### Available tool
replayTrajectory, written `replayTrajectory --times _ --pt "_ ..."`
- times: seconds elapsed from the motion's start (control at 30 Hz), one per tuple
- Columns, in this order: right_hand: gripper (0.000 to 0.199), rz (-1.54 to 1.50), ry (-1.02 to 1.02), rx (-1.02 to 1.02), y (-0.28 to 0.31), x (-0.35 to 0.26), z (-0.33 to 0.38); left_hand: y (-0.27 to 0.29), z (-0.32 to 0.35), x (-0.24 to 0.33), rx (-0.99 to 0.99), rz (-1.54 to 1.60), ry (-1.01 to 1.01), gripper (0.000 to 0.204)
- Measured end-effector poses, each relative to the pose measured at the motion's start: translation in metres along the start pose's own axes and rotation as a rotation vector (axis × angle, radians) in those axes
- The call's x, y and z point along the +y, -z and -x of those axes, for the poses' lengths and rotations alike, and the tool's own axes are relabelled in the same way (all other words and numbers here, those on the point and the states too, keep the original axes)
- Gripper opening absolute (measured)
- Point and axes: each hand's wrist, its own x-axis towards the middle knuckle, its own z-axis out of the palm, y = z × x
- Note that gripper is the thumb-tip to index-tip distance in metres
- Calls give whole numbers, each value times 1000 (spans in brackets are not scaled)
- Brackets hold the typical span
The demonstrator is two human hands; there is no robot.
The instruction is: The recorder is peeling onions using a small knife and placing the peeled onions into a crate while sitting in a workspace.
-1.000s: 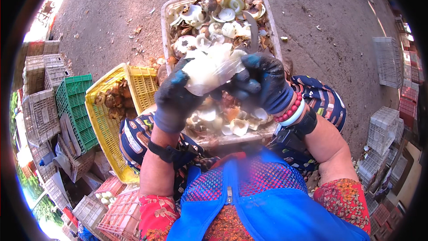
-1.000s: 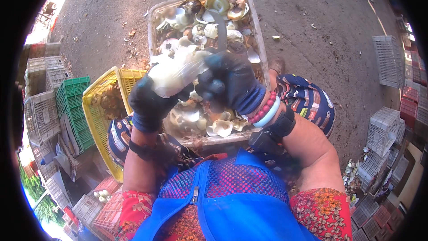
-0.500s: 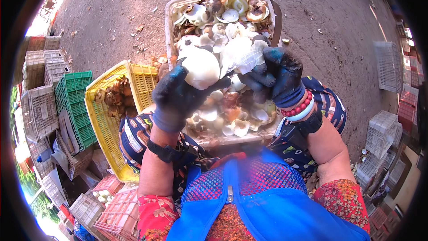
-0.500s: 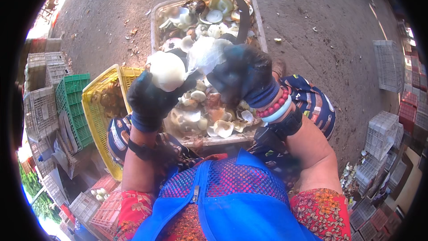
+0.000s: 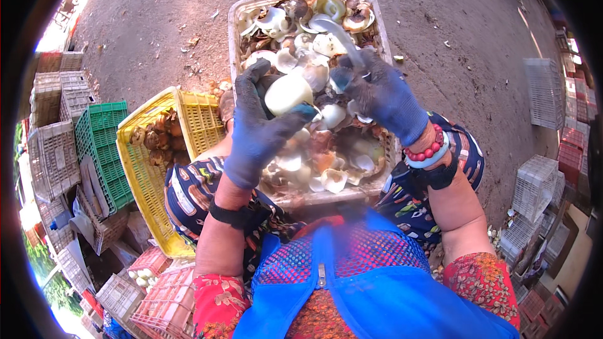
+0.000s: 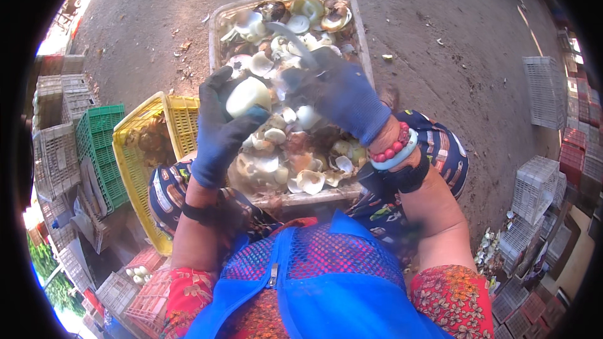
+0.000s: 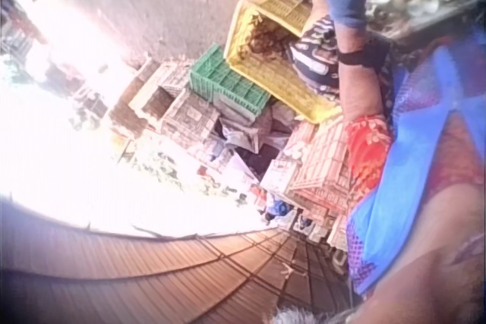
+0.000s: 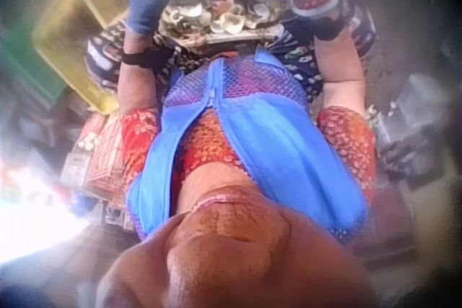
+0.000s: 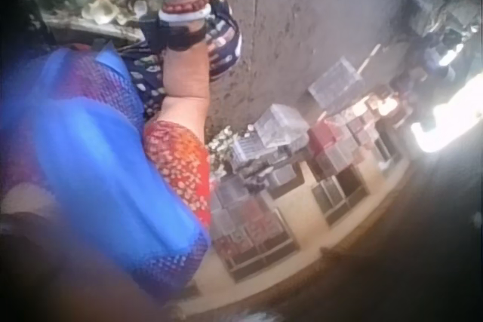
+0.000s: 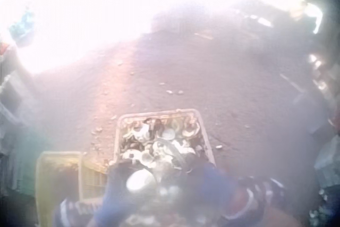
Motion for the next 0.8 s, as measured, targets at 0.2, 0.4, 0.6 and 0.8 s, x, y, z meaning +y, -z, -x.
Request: replayTrajectory --times 0.2,0.4,0.6,0.8 --pt "30 -108 212 -80 -22 -18 13 -2 3 -12 -38 -480 -323 83" --pt "21 -693 -297 -382 -5 -12 2 0 4 -10 -21 -199 -269 79" --pt "23 -349 -215 -140 -20 30 -7 14 4 17 -166 124 44 71" --pt "37 -453 -65 -69 -9 -12 5 18 7 20 -120 180 20 67"
